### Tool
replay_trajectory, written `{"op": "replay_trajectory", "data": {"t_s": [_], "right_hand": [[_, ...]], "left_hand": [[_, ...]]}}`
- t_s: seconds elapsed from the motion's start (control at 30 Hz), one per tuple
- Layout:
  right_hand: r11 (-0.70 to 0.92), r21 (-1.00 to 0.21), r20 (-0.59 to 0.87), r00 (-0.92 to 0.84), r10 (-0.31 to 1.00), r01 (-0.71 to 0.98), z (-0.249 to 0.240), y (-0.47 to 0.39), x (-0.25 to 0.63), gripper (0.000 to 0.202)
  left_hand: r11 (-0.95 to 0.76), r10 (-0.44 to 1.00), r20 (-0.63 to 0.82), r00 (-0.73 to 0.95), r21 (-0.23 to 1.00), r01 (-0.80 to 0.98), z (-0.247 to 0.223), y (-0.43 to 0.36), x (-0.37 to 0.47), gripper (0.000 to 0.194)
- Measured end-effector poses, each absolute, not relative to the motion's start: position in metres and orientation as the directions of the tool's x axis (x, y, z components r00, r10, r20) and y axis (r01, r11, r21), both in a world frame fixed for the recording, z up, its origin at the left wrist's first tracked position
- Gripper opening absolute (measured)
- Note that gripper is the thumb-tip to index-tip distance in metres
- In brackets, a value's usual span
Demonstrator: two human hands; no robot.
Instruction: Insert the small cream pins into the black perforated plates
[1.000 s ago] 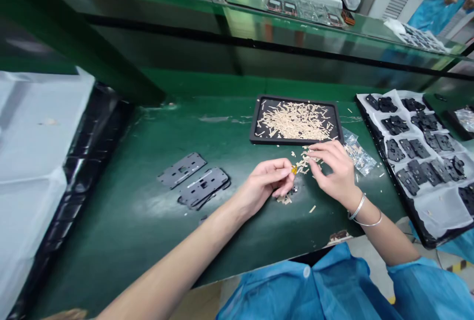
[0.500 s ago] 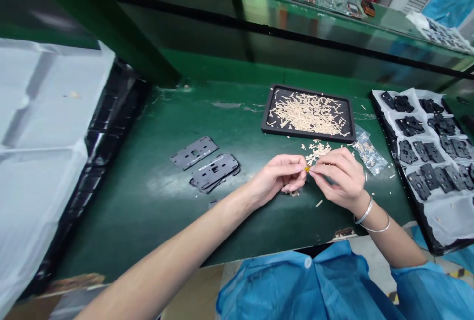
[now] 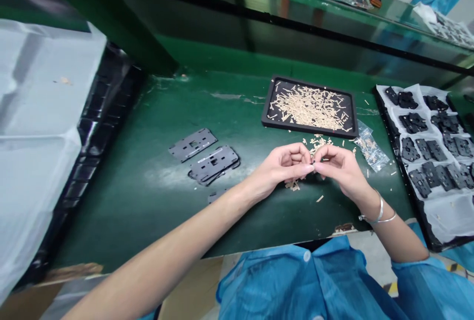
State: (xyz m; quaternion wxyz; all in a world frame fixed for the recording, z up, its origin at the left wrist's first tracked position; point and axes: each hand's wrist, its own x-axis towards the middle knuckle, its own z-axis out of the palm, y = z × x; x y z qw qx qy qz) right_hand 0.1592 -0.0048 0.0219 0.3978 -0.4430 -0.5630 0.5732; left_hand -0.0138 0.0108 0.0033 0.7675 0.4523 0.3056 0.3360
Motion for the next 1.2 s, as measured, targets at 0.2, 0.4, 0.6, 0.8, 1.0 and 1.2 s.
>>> {"op": "replay_trajectory", "data": {"t_s": [0.2,0.4,0.6,0.8,1.0,1.2], "right_hand": [[-0.189,-0.979,-0.149,-0.364,0.919,-0.077,0.022,-0.003,0.161,0.032],[-0.221,-0.97,-0.167,-0.383,0.909,-0.099,0.02,-0.005,0.163,0.025],[-0.226,-0.953,-0.154,-0.319,0.935,-0.201,0.015,0.004,0.168,0.023],[-0.255,-0.931,-0.17,-0.307,0.937,-0.262,0.014,0.006,0.171,0.017],[-0.27,-0.932,-0.191,-0.307,0.932,-0.243,0.019,0.002,0.167,0.016],[-0.274,-0.934,-0.194,-0.319,0.928,-0.229,0.017,0.003,0.168,0.015]], "left_hand": [[0.425,0.746,-0.186,0.639,0.872,-0.243,0.004,0.011,-0.014,0.038],[0.41,0.751,-0.172,0.637,0.878,-0.246,0.007,0.012,-0.009,0.036],[0.035,0.915,-0.083,0.395,0.991,0.127,0.03,0.019,-0.04,0.025],[-0.034,0.999,0.04,0.011,0.625,0.78,0.029,0.006,-0.119,0.025],[-0.092,0.995,0.059,0.075,0.381,0.92,0.008,-0.004,-0.134,0.018],[-0.105,0.988,0.152,0.026,0.541,0.835,0.004,-0.004,-0.127,0.015]]}}
